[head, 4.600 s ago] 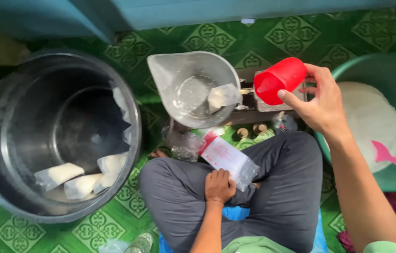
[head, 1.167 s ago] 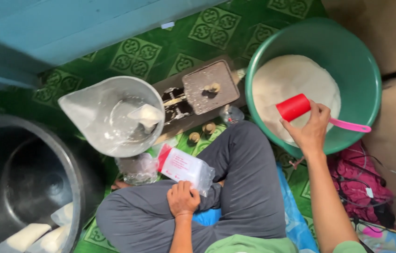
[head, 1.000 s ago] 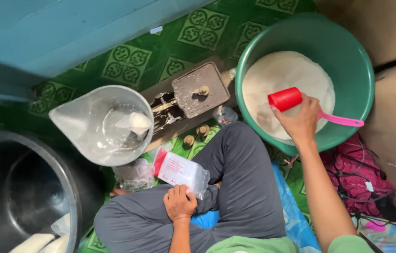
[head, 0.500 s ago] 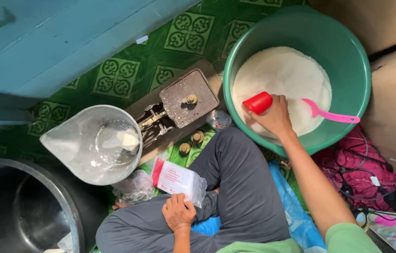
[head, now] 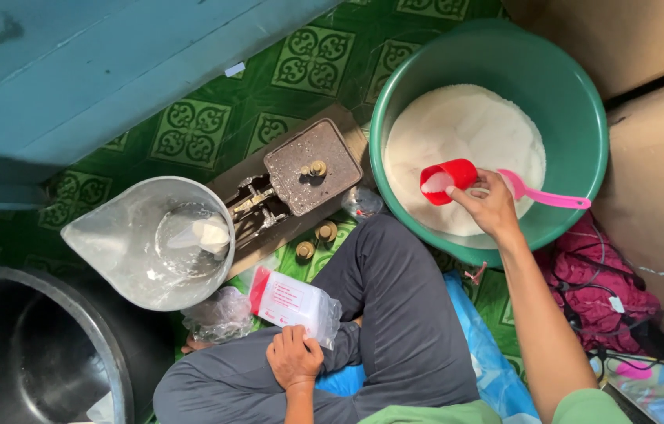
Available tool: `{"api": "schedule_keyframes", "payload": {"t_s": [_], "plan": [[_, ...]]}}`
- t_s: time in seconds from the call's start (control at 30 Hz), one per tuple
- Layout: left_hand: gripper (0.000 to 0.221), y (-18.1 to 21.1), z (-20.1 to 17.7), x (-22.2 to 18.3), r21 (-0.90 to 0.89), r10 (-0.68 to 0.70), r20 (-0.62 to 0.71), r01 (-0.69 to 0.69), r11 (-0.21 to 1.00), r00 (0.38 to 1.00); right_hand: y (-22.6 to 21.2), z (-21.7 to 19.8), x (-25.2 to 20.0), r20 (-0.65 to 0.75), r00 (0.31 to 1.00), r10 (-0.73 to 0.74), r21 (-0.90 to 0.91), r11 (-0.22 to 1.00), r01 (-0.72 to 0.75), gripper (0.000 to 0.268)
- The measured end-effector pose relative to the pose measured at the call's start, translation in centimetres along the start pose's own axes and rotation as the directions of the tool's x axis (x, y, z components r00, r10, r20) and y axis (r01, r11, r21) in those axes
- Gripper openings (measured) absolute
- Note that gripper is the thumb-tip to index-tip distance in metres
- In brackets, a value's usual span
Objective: Packaging powdered food into small plastic bags using a scoop and a funnel.
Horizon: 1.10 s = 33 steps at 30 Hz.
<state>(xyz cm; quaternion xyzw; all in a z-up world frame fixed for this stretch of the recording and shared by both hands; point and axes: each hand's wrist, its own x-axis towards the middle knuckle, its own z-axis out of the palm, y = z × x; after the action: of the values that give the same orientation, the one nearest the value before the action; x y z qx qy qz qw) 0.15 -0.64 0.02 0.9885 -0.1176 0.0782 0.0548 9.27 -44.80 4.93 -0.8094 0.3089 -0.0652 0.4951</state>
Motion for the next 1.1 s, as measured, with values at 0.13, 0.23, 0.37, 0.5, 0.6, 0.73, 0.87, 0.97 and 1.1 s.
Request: {"api": "schedule_keyframes", "payload": {"t_s": [0.13, 0.23, 0.37, 0.5, 0.6, 0.73, 0.87, 0.97, 1.1], "plan": [[0.018, -0.1, 0.3, -0.2, 0.001, -0.011, -0.007, 0.011, 1.0, 1.0, -2.7, -0.8, -0.5, 0.018, 0.999, -0.042, 0.0, 0.999, 0.042, 0.066], [0.017, -0.1, 0.3, -0.2, -0.013, -0.02, -0.013, 0.02, 1.0, 1.0, -5.8, -1.0, -1.1, 0.037, 0.994, -0.1, 0.054, 0.994, 0.098, 0.06], [0.018, -0.3, 0.4, -0.2, -0.079, -0.01, -0.036, 0.007, 0.997, 0.999, -10.9, -0.5, -2.3, 0.065, 0.985, -0.157, 0.051, 0.987, 0.154, 0.054], [0.015, -0.3, 0.1, 0.0, -0.118, -0.006, -0.078, -0.003, 0.993, 0.997, -16.5, 1.2, -3.8, 0.134, 0.954, -0.267, 0.074, 0.963, 0.259, 0.05], [0.017, -0.4, 0.1, -0.1, -0.16, -0.028, -0.089, 0.013, 0.987, 0.996, -21.5, 3.3, -5.6, 0.199, 0.928, -0.315, 0.1, 0.949, 0.3, 0.05], [0.017, -0.5, 0.1, -0.3, -0.199, -0.065, -0.121, 0.04, 0.979, 0.99, -25.2, 6.9, -6.9, 0.267, 0.88, -0.393, 0.126, 0.92, 0.372, 0.05], [0.017, -0.6, 0.4, -0.4, -0.247, -0.075, -0.121, 0.044, 0.968, 0.99, -28.1, 10.6, -7.9, 0.323, 0.809, -0.491, 0.085, 0.866, 0.492, 0.057], [0.014, -0.9, 1.1, -0.2, -0.239, -0.069, -0.242, 0.01, 0.971, 0.968, -28.3, 13.1, -7.8, 0.331, 0.784, -0.525, 0.058, 0.841, 0.538, 0.066], [0.011, -1.1, 1.9, -0.1, -0.225, -0.06, -0.357, -0.024, 0.974, 0.932, -29.1, 15.9, -8.2, 0.33, 0.754, -0.568, 0.027, 0.804, 0.594, 0.077]]}}
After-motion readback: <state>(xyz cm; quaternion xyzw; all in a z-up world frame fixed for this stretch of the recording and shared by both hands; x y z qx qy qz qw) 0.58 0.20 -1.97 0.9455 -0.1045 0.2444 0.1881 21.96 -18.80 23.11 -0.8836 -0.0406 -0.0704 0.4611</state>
